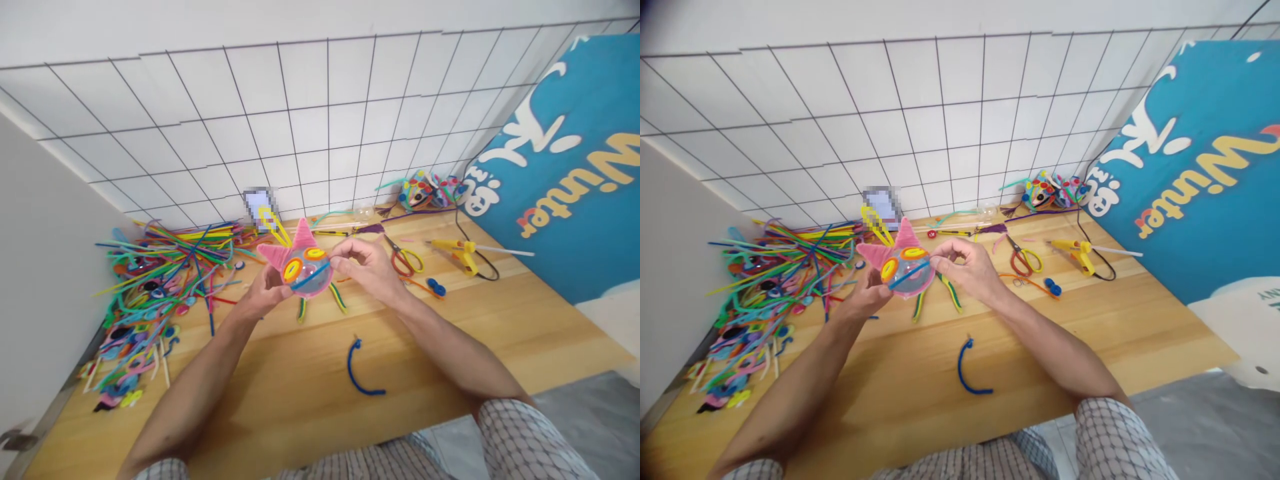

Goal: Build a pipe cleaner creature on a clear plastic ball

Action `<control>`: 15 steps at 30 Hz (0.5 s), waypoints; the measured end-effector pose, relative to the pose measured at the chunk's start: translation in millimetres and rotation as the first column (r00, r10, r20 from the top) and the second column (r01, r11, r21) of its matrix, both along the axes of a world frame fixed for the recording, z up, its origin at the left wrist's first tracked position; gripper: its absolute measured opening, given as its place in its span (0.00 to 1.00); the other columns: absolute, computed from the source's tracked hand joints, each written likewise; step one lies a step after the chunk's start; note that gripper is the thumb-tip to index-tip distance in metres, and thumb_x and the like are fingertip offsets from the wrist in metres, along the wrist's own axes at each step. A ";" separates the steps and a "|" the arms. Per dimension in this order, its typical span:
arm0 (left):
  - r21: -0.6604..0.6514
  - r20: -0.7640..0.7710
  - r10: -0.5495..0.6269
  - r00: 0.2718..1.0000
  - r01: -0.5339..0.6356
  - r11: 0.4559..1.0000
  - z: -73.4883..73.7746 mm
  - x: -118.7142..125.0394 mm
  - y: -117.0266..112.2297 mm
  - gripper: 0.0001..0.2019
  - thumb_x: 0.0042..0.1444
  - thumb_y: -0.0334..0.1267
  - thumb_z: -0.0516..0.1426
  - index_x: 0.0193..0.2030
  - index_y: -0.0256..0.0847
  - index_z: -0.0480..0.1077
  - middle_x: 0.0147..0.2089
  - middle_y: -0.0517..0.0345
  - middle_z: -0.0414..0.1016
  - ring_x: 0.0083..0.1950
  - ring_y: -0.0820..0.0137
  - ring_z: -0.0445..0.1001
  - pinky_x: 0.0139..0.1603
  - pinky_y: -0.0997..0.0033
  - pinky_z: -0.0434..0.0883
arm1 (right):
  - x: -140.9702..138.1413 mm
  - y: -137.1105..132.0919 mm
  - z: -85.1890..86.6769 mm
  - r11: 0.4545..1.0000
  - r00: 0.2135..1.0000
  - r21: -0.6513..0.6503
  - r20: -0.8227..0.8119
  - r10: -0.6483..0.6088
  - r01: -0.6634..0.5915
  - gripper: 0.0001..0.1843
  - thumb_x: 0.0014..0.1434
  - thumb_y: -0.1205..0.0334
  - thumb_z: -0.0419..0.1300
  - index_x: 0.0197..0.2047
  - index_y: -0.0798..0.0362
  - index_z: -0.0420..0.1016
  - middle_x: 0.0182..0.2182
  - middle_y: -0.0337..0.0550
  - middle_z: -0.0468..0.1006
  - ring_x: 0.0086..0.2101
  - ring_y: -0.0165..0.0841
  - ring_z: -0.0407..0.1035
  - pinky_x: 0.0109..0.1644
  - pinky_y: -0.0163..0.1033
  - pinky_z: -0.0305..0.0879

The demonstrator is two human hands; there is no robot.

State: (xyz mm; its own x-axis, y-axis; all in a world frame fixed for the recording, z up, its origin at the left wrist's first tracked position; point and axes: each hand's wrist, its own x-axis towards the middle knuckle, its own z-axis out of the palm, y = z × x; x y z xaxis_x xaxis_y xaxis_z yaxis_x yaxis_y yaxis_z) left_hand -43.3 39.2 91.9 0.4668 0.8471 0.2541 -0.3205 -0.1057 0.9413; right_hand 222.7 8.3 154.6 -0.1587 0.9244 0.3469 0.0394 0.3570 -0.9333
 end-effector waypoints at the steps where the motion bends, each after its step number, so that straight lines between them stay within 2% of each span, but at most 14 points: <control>1: -0.001 0.006 0.000 1.000 0.000 1.000 -1.4 -0.1 0.6 0.32 0.47 0.55 0.81 0.54 0.40 0.84 0.54 0.42 0.91 0.64 0.40 0.88 0.70 0.43 0.83 | -0.1 0.6 -0.2 1.000 1.000 -0.020 -0.011 0.007 -0.007 0.12 0.61 0.49 0.76 0.37 0.48 0.87 0.34 0.40 0.88 0.36 0.35 0.77 0.44 0.42 0.73; 7: -0.030 0.038 -0.006 0.999 0.008 1.000 -7.1 2.1 2.1 0.37 0.47 0.57 0.80 0.60 0.42 0.83 0.56 0.43 0.90 0.67 0.40 0.86 0.74 0.42 0.79 | -0.4 4.9 -2.7 0.988 0.993 -0.126 -0.096 0.073 -0.085 0.15 0.58 0.48 0.79 0.39 0.49 0.86 0.35 0.39 0.88 0.36 0.34 0.78 0.44 0.40 0.75; 11: -0.057 0.052 0.013 0.999 -0.010 0.998 -7.0 4.8 1.1 0.42 0.46 0.59 0.80 0.65 0.43 0.81 0.58 0.43 0.90 0.68 0.41 0.86 0.75 0.43 0.79 | 0.0 6.8 -4.6 0.988 0.991 -0.118 -0.104 0.082 -0.094 0.16 0.58 0.47 0.79 0.41 0.49 0.87 0.37 0.40 0.89 0.37 0.34 0.80 0.45 0.41 0.76; 15: -0.055 0.021 0.013 1.000 -0.012 0.998 -4.2 4.8 -0.2 0.42 0.45 0.58 0.81 0.65 0.43 0.81 0.54 0.44 0.91 0.65 0.41 0.87 0.72 0.44 0.81 | 1.4 6.9 -6.1 0.993 0.997 -0.097 -0.058 0.059 -0.065 0.15 0.60 0.48 0.78 0.42 0.49 0.88 0.37 0.39 0.89 0.36 0.34 0.78 0.44 0.41 0.74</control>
State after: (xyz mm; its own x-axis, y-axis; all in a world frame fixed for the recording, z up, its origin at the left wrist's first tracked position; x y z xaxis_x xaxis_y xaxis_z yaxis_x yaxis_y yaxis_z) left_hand -38.5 39.1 87.7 0.4508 0.8660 0.2165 -0.3395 -0.0580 0.9388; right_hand 224.0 15.2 148.5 -0.1998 0.9434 0.2646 -0.0325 0.2635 -0.9641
